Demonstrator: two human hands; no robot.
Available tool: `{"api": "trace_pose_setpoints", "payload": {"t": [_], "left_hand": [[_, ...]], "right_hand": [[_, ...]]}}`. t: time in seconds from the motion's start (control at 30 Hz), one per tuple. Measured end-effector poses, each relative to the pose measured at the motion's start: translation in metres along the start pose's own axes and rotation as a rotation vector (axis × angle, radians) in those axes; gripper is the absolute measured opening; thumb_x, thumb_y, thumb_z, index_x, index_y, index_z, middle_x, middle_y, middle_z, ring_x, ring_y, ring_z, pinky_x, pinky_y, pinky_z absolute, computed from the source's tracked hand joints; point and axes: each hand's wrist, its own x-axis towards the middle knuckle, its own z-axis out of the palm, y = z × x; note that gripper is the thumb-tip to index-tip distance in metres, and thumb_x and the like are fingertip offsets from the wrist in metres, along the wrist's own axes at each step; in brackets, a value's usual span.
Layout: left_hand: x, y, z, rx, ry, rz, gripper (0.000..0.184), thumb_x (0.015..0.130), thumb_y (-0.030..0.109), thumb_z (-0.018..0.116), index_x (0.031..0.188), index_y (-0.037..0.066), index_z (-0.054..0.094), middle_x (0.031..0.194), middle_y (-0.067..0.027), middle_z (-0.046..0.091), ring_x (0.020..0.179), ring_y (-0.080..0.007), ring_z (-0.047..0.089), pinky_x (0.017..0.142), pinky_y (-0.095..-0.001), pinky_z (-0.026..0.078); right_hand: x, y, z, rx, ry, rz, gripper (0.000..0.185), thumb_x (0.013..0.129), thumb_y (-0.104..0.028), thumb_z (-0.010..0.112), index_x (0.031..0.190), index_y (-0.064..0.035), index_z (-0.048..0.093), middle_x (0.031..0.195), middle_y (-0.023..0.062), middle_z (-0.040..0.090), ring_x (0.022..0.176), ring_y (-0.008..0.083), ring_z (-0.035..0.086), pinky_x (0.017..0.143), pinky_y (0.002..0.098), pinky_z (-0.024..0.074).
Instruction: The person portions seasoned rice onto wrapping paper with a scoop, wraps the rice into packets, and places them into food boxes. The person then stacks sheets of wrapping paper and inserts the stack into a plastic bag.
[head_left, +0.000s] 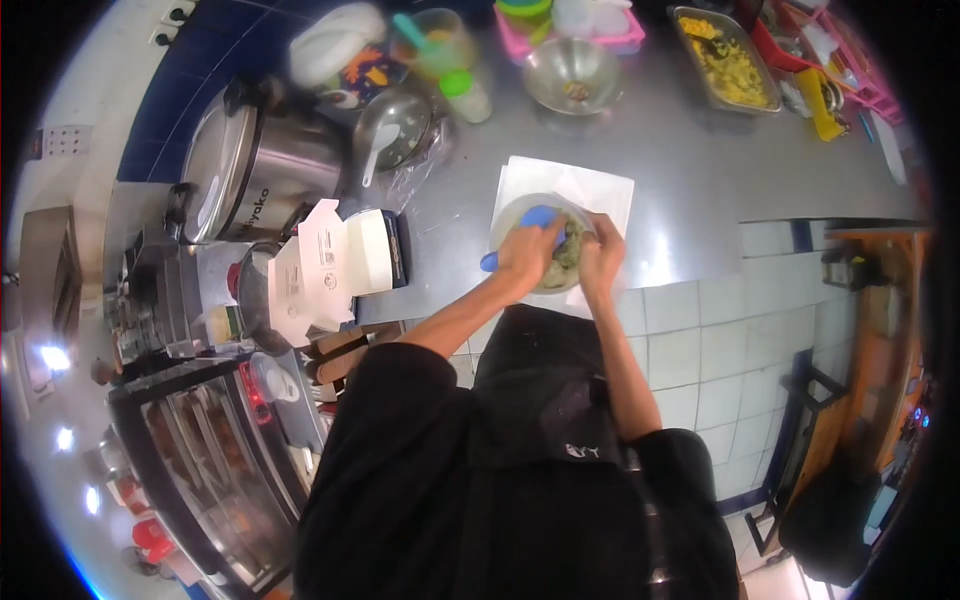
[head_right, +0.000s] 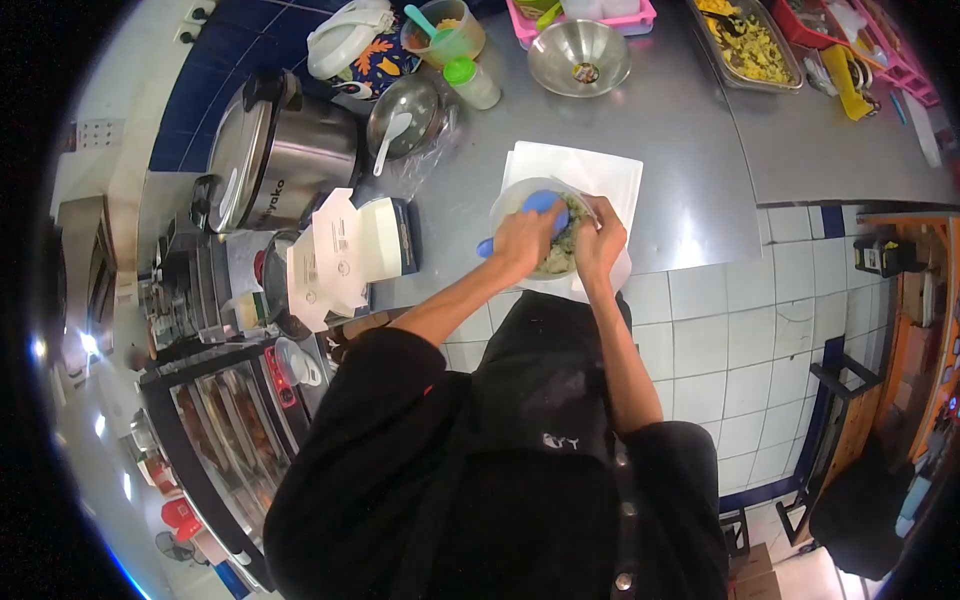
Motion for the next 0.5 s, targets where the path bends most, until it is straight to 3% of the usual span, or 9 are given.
{"api": "trace_pose_setpoints", "payload": {"t": [0.17,0.23,0.3,0.37,0.47,0.5], "left_hand": [[-0.020,0.008,-0.073,-0.181,0.046,-0.036,0.038,0.091,0.022,0.063,0.127,0.014,0.054,0.094,-0.0206,0.070,0.087,-0.0413,0.068,0.072,-0.0497,0.054],[-0.038,0.014,-0.087,-0.131,-0.010,0.051,0.038,0.091,0.022,0.064,0.127,0.013,0.054,0.092,-0.0205,0.070,0.088,-0.0410,0.068,0.071,-0.0496,0.054],[-0.034,0.013,-0.070,-0.090,-0.060,0.121,0.039,0.091,0.023,0.064,0.127,0.013,0.054,0.091,-0.0204,0.070,0.088,-0.0408,0.068,0.071,-0.0496,0.054],[-0.011,0.006,-0.016,0.058,0.036,0.129,0.038,0.090,0.022,0.065,0.126,0.012,0.055,0.086,-0.0195,0.070,0.084,-0.0410,0.068,0.070,-0.0499,0.054],[0.003,0.004,-0.036,-0.029,0.100,0.073,0.039,0.089,0.018,0.064,0.127,0.012,0.055,0.083,-0.0197,0.070,0.079,-0.0418,0.068,0.070,-0.0503,0.053],[-0.003,0.002,-0.042,-0.026,0.108,0.082,0.049,0.084,0.011,0.066,0.132,0.011,0.054,0.084,-0.0198,0.070,0.078,-0.0415,0.068,0.069,-0.0497,0.055]], "right_hand": [[0.007,0.006,0.002,0.104,0.016,-0.060,0.034,0.077,0.001,0.050,0.105,0.0001,0.070,0.094,0.0161,0.073,0.085,0.0243,0.068,0.082,0.0336,0.0509],[0.006,0.004,0.003,0.094,0.019,-0.072,0.034,0.077,0.002,0.049,0.104,-0.0001,0.070,0.095,0.0159,0.073,0.085,0.0247,0.068,0.082,0.0339,0.0509],[0.008,0.002,0.003,0.081,0.004,-0.087,0.034,0.077,0.002,0.049,0.104,-0.0003,0.070,0.095,0.0157,0.073,0.085,0.0252,0.068,0.083,0.0343,0.0509],[0.007,0.001,0.002,0.119,-0.027,-0.047,0.034,0.077,0.002,0.048,0.104,-0.0006,0.069,0.096,0.0162,0.073,0.086,0.0261,0.068,0.084,0.0356,0.0508],[0.007,0.005,0.003,0.099,0.020,-0.093,0.033,0.078,0.002,0.048,0.103,-0.0011,0.069,0.095,0.0160,0.073,0.086,0.0265,0.068,0.084,0.0357,0.0510],[0.012,0.005,0.006,0.109,0.032,-0.113,0.033,0.078,0.002,0.048,0.103,-0.0011,0.069,0.095,0.0160,0.073,0.086,0.0265,0.068,0.084,0.0357,0.0510]]}}
